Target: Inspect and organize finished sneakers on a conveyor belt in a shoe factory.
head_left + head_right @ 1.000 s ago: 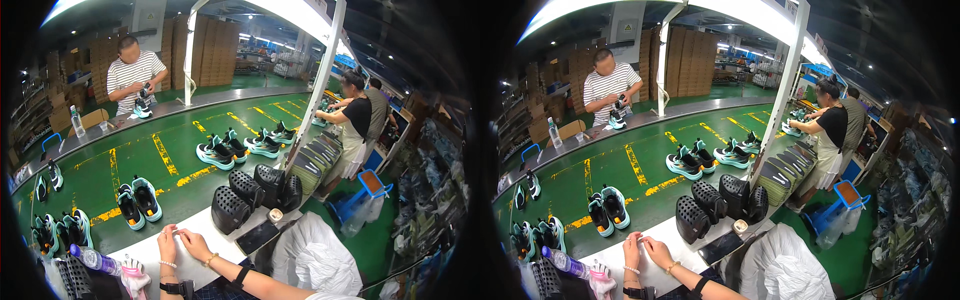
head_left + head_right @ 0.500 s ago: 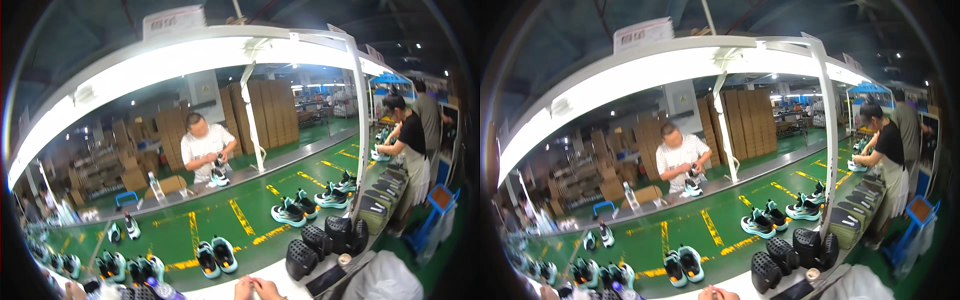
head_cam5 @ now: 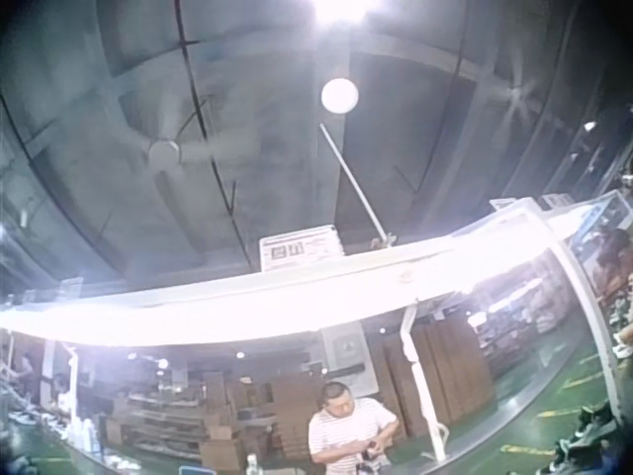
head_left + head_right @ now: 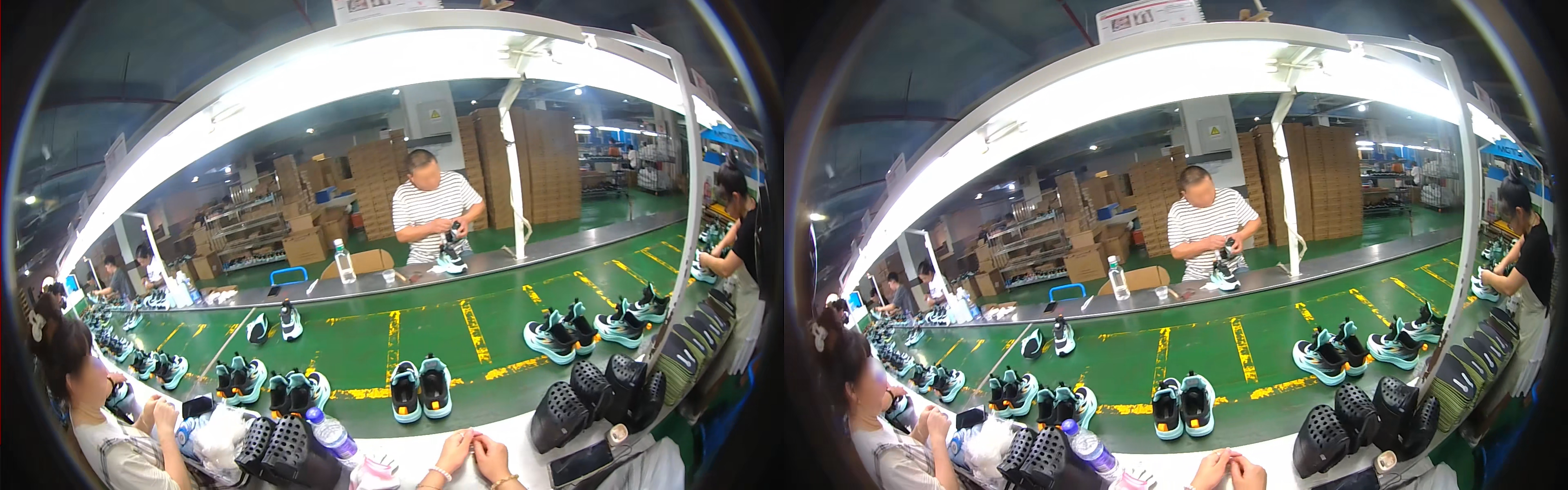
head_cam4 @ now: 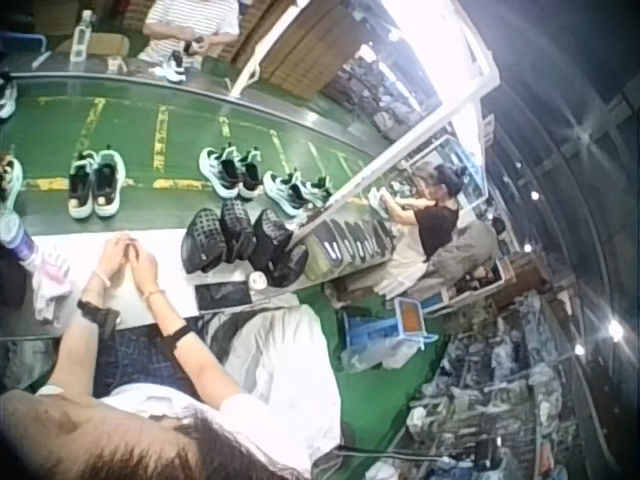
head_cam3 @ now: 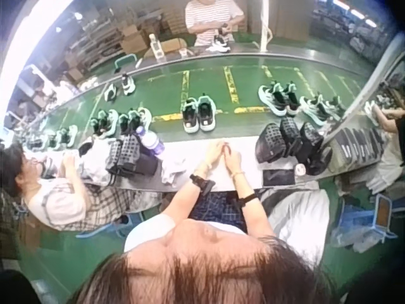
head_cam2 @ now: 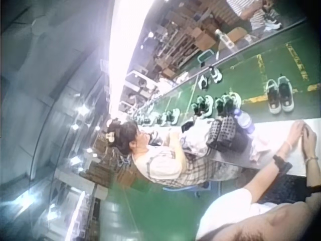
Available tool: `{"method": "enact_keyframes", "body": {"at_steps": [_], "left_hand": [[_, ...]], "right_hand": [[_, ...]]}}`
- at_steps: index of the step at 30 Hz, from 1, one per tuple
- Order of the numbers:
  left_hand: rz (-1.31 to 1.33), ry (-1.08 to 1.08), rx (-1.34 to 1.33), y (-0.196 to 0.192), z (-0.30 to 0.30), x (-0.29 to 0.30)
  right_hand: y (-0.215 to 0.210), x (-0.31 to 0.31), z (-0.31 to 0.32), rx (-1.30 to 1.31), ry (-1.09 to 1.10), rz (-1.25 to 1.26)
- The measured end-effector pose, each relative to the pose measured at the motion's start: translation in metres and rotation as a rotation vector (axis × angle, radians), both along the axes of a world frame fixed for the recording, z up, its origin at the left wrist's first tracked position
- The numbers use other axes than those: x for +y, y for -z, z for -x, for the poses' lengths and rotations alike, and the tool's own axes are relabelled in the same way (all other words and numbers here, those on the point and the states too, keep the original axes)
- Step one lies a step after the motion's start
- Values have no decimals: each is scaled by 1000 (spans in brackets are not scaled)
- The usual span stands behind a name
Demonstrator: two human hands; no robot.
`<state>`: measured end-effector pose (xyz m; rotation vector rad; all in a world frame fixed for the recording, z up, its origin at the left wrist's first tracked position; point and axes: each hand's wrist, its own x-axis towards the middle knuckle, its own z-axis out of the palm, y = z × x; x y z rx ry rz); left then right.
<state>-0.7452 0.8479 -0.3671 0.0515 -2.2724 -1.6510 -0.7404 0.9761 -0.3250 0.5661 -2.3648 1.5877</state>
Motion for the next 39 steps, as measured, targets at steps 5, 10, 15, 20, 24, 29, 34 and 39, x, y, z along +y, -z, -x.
{"method": "enact_keyframes", "body": {"at_steps": [5,10,15,20,24,29,34,39], "left_hand": [[-191,35,-89,-9,-3,4],[-100,69,-80,-2,1,12],[-54,31,-14,25,11,14],[-12,26,3,22,9,12],[-24,38,-47,-3,4,18],[-248,48,-72,-7,5,17],[-58,34,-56,-17,6,29],[-99,8,-60,-15,9,38]], "right_hand": [[2,1,-1,-63,-42,47],[9,10,3,-61,-30,24],[10,11,3,-91,-50,89],[14,11,6,-99,-69,92],[39,16,20,-44,-15,30],[21,15,19,-93,-36,-12],[25,28,24,-68,-38,-65],[30,37,26,-58,-13,-64]]}}
